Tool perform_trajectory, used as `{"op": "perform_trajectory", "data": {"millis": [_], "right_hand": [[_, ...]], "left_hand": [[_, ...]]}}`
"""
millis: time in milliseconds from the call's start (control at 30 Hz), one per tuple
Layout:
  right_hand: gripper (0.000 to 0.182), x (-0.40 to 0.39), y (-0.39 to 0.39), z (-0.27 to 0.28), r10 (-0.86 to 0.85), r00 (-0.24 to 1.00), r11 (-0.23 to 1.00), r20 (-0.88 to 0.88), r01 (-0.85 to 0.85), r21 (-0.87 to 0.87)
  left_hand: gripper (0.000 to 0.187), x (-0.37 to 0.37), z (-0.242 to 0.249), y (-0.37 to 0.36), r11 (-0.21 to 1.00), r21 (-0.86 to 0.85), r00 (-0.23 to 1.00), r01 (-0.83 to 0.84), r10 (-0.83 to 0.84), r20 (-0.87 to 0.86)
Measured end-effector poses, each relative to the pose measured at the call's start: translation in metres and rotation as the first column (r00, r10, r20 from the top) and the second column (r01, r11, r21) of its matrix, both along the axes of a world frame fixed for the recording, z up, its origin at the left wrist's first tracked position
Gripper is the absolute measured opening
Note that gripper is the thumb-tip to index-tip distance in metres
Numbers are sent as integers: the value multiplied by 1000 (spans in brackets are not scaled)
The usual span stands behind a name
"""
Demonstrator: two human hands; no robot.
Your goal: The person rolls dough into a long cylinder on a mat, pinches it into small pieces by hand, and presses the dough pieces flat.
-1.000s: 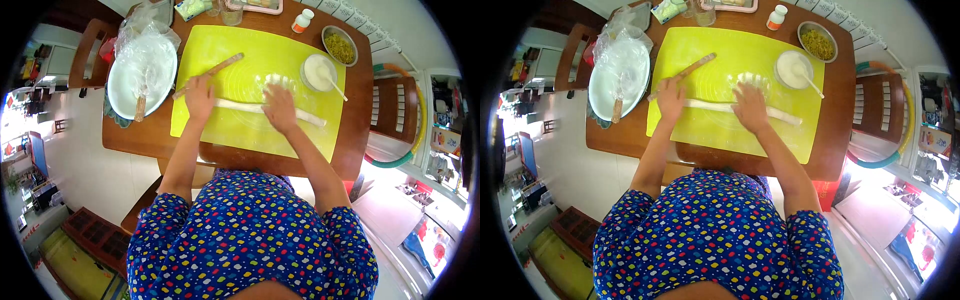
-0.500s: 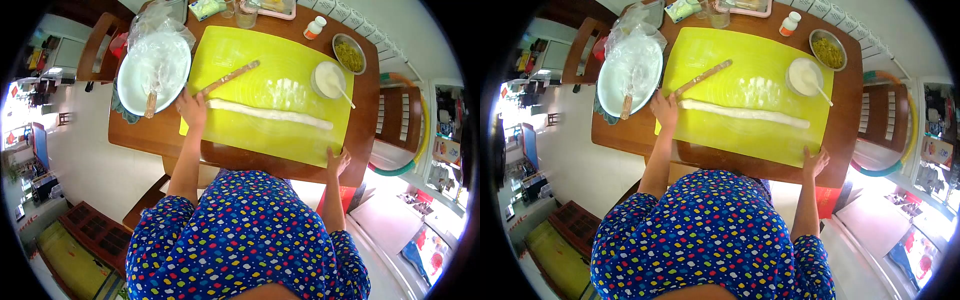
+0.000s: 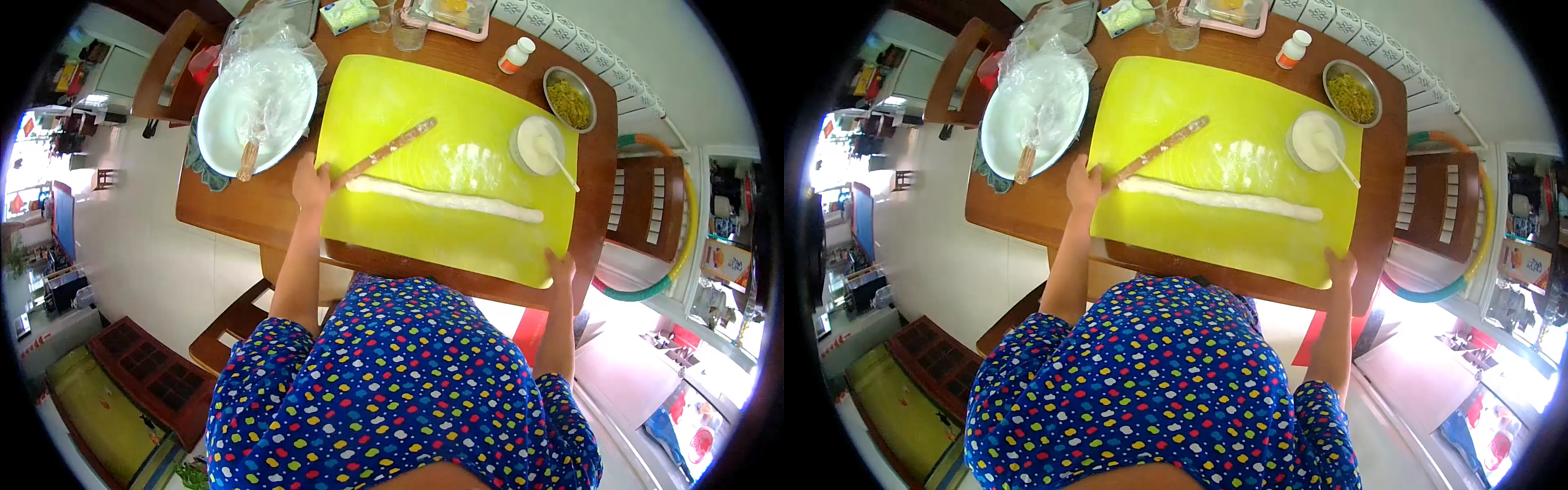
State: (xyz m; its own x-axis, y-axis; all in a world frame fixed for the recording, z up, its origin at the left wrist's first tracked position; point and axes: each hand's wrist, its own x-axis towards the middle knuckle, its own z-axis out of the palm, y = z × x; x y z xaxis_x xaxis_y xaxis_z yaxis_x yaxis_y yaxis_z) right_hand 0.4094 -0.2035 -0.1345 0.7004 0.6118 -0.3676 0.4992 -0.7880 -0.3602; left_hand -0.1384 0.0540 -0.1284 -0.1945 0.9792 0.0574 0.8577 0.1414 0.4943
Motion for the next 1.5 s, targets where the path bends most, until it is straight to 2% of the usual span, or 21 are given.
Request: {"op": "perform_trajectory", "data": {"millis": [67, 100, 233, 333, 400, 433, 500, 533, 600, 633, 667, 700, 733, 867, 1033, 1133, 1200, 1233, 1300, 1467, 1500], "right_hand": [[45, 39, -26, -34, 11, 998, 992, -62, -3, 124], [45, 14, -13, 10, 33, 999, 999, 35, -34, 36], [27, 56, -59, -44, -3, 999, 992, -47, 9, 124], [27, 58, -79, -52, 33, 996, 998, 77, -37, 55], [55, 45, -83, -43, 17, 964, 996, -264, 7, 90], [55, 40, -83, -36, -1, 965, 997, -264, 22, 77], [57, 8, -63, 0, 13, 986, 975, 169, 25, -222], [56, -20, -56, 9, -21, 838, 987, 545, 103, -121], [57, -60, -33, 50, 179, 843, 950, 507, -283, 135], [57, -88, -18, 61, 249, 872, 927, 421, -340, 157], [59, -101, -20, 32, 369, 889, 830, 272, -447, 333], [62, -128, -11, 34, 534, 812, 744, 237, -584, 324], [70, -152, 7, 48, 734, 666, 637, 132, -743, 205], [78, -173, 70, 13, 894, 413, 412, 172, -910, 45], [66, -174, 165, 8, 753, 538, 559, 378, -827, 64], [57, -173, 175, 12, 756, 557, 561, 344, -822, 99], [54, -172, 162, 13, 791, 502, 504, 350, -859, 94], [50, -172, 155, 15, 821, 442, 441, 362, -893, 90], [49, -175, 139, 11, 799, 477, 455, 366, -877, 151], [47, -184, 126, 12, 743, 564, 534, 361, -824, 189], [46, -185, 126, 12, 728, 599, 572, 334, -799, 185]], "left_hand": [[30, 0, -4, -21, 999, -37, 999, -7, 9, 53], [30, 1, 0, -29, 997, -80, 997, -3, 9, 80], [29, -1, -20, -48, 999, -49, 991, 23, -17, 131], [31, 5, -18, -58, 998, 62, 997, -12, 7, 77], [40, 11, 4, -57, 986, -157, 996, -49, 60, 63], [40, 17, 19, -57, 985, -170, 997, -34, 46, 62], [46, 36, 47, -65, 992, -123, 968, -15, -17, -252], [46, 45, 41, -75, 990, -142, 968, 3, -38, -248], [52, 60, 25, -95, 898, 285, 926, 336, -260, -274], [54, 73, 26, -108, 852, 226, 881, 473, -458, -116], [57, 88, 19, -129, 786, 115, 791, 608, -586, -179], [59, 102, 12, -144, 697, -3, 678, 717, -700, -225], [59, 115, 12, -146, 695, -4, 676, 719, -701, -227], [72, 145, 10, -114, 627, -79, 602, 775, -771, -209], [69, 152, -3, -35, 678, -3, 650, 735, -705, -284], [56, 132, 7, -4, 762, 131, 762, 634, -588, -271], [40, 114, 7, 13, 948, 112, 933, 298, -264, -244], [40, 105, 7, 17, 951, 110, 935, 289, -257, -243], [31, 97, 11, 33, 868, -164, 847, 468, -494, -196], [34, 147, 12, 76, 784, -232, 734, 576, -621, -273], [36, 161, 12, 76, 786, -118, 699, 606, -598, -392]]}}
